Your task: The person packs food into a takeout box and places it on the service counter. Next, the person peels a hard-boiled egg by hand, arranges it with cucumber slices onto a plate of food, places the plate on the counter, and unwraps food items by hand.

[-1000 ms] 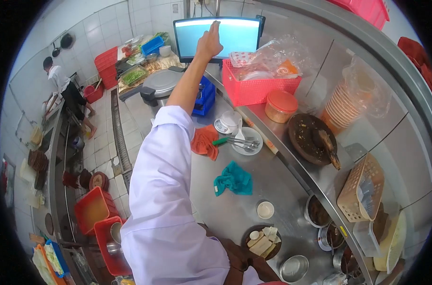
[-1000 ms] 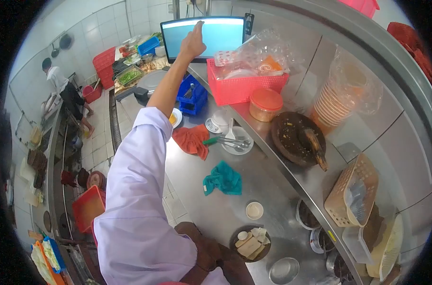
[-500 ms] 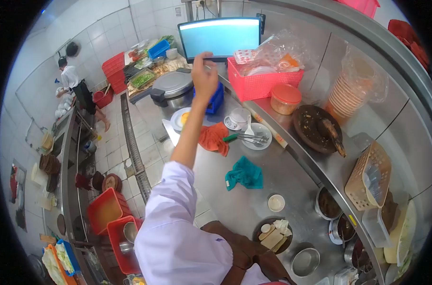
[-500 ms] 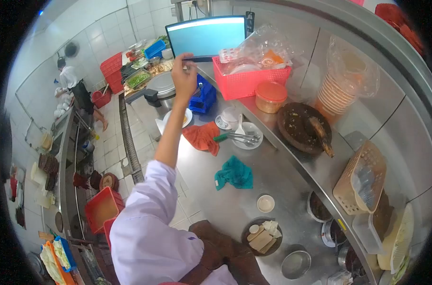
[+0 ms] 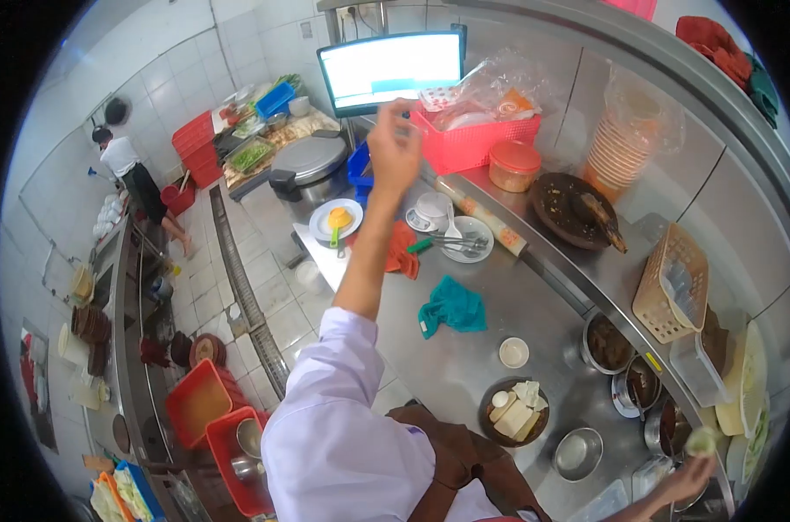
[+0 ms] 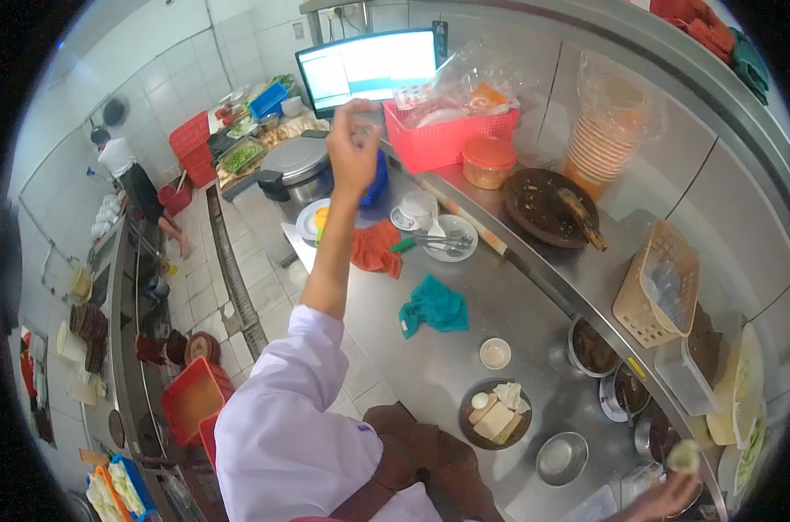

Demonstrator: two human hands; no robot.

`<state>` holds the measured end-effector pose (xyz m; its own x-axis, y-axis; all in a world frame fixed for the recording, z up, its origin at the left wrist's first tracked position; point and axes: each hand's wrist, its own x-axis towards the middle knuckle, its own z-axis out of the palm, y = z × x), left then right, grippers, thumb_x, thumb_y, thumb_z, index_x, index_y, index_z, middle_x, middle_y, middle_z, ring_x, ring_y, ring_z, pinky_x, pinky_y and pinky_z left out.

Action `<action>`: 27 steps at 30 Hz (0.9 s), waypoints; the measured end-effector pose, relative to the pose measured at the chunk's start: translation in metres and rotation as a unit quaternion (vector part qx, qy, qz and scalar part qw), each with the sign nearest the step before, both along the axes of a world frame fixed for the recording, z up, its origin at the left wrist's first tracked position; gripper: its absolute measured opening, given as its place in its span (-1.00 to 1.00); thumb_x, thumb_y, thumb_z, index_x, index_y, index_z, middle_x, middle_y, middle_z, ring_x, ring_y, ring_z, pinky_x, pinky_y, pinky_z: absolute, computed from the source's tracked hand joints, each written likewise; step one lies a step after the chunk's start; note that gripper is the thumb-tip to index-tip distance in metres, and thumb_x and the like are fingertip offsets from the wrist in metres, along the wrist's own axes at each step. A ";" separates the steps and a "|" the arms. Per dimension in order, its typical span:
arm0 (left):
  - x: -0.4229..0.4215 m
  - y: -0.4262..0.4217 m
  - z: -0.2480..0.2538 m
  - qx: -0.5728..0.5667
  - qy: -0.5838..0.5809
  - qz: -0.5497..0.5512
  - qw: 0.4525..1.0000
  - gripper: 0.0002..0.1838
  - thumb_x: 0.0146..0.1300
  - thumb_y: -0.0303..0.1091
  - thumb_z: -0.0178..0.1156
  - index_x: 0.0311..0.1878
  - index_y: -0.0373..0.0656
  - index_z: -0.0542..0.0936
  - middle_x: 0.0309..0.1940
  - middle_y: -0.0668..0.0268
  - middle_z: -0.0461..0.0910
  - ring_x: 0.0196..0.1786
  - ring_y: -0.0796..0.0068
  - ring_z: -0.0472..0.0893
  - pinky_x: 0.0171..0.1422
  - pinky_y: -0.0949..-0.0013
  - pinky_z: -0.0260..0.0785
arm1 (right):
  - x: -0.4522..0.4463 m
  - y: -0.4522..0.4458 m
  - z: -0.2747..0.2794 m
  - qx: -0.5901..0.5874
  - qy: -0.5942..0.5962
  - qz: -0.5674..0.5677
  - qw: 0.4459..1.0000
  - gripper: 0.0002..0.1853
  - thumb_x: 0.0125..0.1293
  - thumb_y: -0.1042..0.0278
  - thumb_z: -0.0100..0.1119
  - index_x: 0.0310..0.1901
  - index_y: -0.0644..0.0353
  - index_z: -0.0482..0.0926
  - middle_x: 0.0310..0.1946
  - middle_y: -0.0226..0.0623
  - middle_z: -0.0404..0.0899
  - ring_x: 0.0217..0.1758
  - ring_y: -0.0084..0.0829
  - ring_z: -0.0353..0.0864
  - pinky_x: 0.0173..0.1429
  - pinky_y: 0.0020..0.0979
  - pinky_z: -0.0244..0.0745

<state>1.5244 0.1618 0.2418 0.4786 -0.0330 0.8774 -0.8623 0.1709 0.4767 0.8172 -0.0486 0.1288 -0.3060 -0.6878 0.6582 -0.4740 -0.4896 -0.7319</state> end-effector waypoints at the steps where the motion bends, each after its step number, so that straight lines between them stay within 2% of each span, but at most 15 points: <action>1: -0.031 0.002 0.000 0.012 0.002 -0.058 0.998 -0.66 0.19 -0.55 0.15 0.06 -0.20 0.49 -0.17 0.33 0.63 -0.27 0.61 0.58 -0.30 0.58 0.39 | 0.030 0.020 -0.009 0.036 0.099 0.025 0.994 -0.65 0.47 0.28 0.06 0.13 0.37 0.54 0.03 -0.15 0.58 0.02 -0.35 0.55 0.13 -0.38 0.47; 2: -0.055 -0.004 -0.016 0.030 -0.012 -0.107 0.994 -0.71 0.20 -0.50 0.15 0.01 -0.20 0.49 -0.25 0.35 0.62 -0.28 0.64 0.58 -0.31 0.57 0.39 | 0.064 0.021 -0.052 0.032 -0.053 0.081 0.995 -0.69 0.45 0.28 0.09 0.07 0.34 0.55 -0.05 -0.21 0.60 -0.05 -0.36 0.56 0.08 -0.37 0.49; 3: -0.089 -0.011 -0.040 0.053 0.036 -0.228 0.971 -0.80 0.15 -0.48 0.20 -0.13 -0.18 0.53 -0.32 0.34 0.60 -0.24 0.54 0.60 -0.19 0.45 0.44 | 0.089 0.034 -0.076 0.037 -0.017 0.178 0.983 -0.74 0.43 0.34 0.12 0.04 0.31 0.56 -0.10 -0.30 0.59 -0.10 -0.41 0.56 -0.01 -0.37 0.54; 4: -0.110 -0.033 -0.064 0.018 -0.204 -0.247 0.947 -0.88 0.10 -0.45 0.28 -0.30 -0.14 0.54 -0.31 0.33 0.60 -0.15 0.39 0.63 -0.01 0.31 0.45 | 0.135 0.057 -0.079 0.138 -0.135 0.212 0.958 -0.79 0.41 0.40 0.13 -0.01 0.29 0.57 -0.15 -0.35 0.58 -0.13 -0.49 0.55 -0.10 -0.41 0.56; 5: -0.158 -0.036 -0.104 0.136 0.005 -0.357 0.924 -0.84 0.06 -0.44 0.36 -0.41 -0.12 0.53 -0.27 0.29 0.62 -0.07 0.27 0.62 0.13 0.24 0.41 | 0.157 0.066 -0.102 0.165 -0.191 0.275 0.928 -0.81 0.41 0.41 0.13 -0.02 0.28 0.57 -0.14 -0.36 0.58 -0.13 -0.51 0.57 -0.15 -0.42 0.57; 6: -0.193 -0.038 -0.126 0.229 0.091 -0.433 0.867 -0.82 0.04 -0.45 0.41 -0.34 -0.13 0.57 -0.20 0.27 0.64 -0.06 0.33 0.62 0.11 0.27 0.45 | 0.188 0.079 -0.116 0.166 -0.231 0.306 0.908 -0.79 0.41 0.41 0.13 0.01 0.28 0.56 -0.12 -0.34 0.59 -0.09 -0.48 0.59 -0.11 -0.40 0.58; 7: -0.208 -0.046 -0.145 0.247 0.101 -0.453 0.850 -0.82 0.04 -0.45 0.41 -0.34 -0.13 0.57 -0.20 0.27 0.64 -0.06 0.33 0.62 0.11 0.27 0.45 | 0.207 0.090 -0.131 0.225 -0.301 0.310 0.874 -0.77 0.40 0.44 0.13 0.04 0.28 0.55 -0.09 -0.31 0.61 -0.05 -0.45 0.61 -0.04 -0.39 0.57; 9: -0.264 -0.054 -0.210 0.292 0.254 -0.554 0.737 -0.78 0.02 -0.51 0.40 -0.23 -0.16 0.64 -0.13 0.25 0.67 -0.08 0.39 0.63 0.06 0.33 0.49 | 0.239 0.109 -0.155 0.241 -0.301 0.337 0.859 -0.76 0.38 0.53 0.09 0.05 0.28 0.55 -0.07 -0.31 0.62 -0.04 -0.47 0.60 0.02 -0.42 0.54; 11: -0.282 -0.068 -0.255 0.294 0.097 -0.495 0.812 -0.67 0.07 -0.55 0.33 -0.05 -0.19 0.59 -0.13 0.30 0.63 -0.12 0.44 0.61 -0.02 0.43 0.47 | 0.243 0.112 -0.192 0.278 -0.235 0.298 0.883 -0.80 0.33 0.48 0.18 -0.05 0.31 0.61 -0.15 -0.31 0.65 -0.10 -0.47 0.60 0.03 -0.42 0.51; 12: -0.290 -0.062 -0.250 0.318 0.212 -0.538 0.752 -0.68 0.09 -0.62 0.27 -0.03 -0.23 0.60 -0.13 0.27 0.65 -0.11 0.46 0.63 0.02 0.40 0.50 | 0.247 0.121 -0.174 0.295 -0.179 0.283 0.895 -0.80 0.30 0.47 0.22 -0.06 0.28 0.61 -0.19 -0.31 0.65 -0.13 -0.51 0.59 0.00 -0.44 0.49; 14: -0.296 -0.069 -0.265 0.348 0.289 -0.557 0.697 -0.67 0.08 -0.71 0.23 -0.04 -0.30 0.59 -0.13 0.22 0.68 -0.07 0.50 0.68 0.04 0.41 0.55 | 0.248 0.121 -0.179 0.293 -0.119 0.257 0.913 -0.82 0.30 0.47 0.22 -0.09 0.30 0.60 -0.28 -0.29 0.63 -0.18 -0.54 0.58 -0.05 -0.45 0.49; 20: -0.302 -0.086 -0.310 0.421 0.295 -0.543 0.664 -0.68 0.08 -0.67 0.26 -0.05 -0.31 0.60 -0.10 0.21 0.70 -0.09 0.47 0.70 -0.01 0.42 0.55 | 0.213 0.110 -0.191 0.343 -0.235 0.286 0.863 -0.84 0.27 0.48 0.23 -0.15 0.32 0.59 -0.30 -0.27 0.64 -0.29 -0.44 0.64 -0.15 -0.37 0.52; 22: -0.304 -0.095 -0.322 0.477 0.166 -0.451 0.735 -0.70 0.07 -0.65 0.28 -0.08 -0.29 0.63 -0.14 0.17 0.71 -0.14 0.41 0.71 -0.04 0.40 0.54 | 0.190 0.097 -0.200 0.280 0.052 0.212 0.935 -0.92 0.31 0.51 0.18 -0.21 0.30 0.62 -0.32 -0.25 0.62 -0.28 -0.46 0.65 -0.25 -0.43 0.57; 23: -0.303 -0.100 -0.330 0.478 0.166 -0.451 0.735 -0.70 0.07 -0.65 0.28 -0.08 -0.29 0.63 -0.14 0.17 0.71 -0.14 0.41 0.71 -0.04 0.40 0.54 | 0.187 0.089 -0.204 0.261 0.158 0.195 0.932 -0.89 0.24 0.51 0.20 -0.21 0.27 0.63 -0.28 -0.10 0.63 -0.25 -0.20 0.68 -0.16 -0.27 0.59; 27: -0.305 -0.121 -0.378 0.505 0.059 -0.436 0.743 -0.70 -0.01 -0.67 0.25 -0.16 -0.21 0.69 -0.20 0.10 0.68 -0.19 0.18 0.69 -0.04 0.25 0.53 | 0.193 0.053 -0.253 0.205 0.326 0.238 0.892 -0.82 0.14 0.49 0.21 -0.20 0.23 0.66 -0.22 -0.08 0.65 -0.18 -0.06 0.67 -0.05 -0.13 0.56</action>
<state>1.2194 0.0410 -0.1358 -0.0391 -0.9882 0.1480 -0.5762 0.1433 0.8047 1.0106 0.0043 -0.1238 0.4407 -0.8611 0.2536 -0.6736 -0.5040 -0.5406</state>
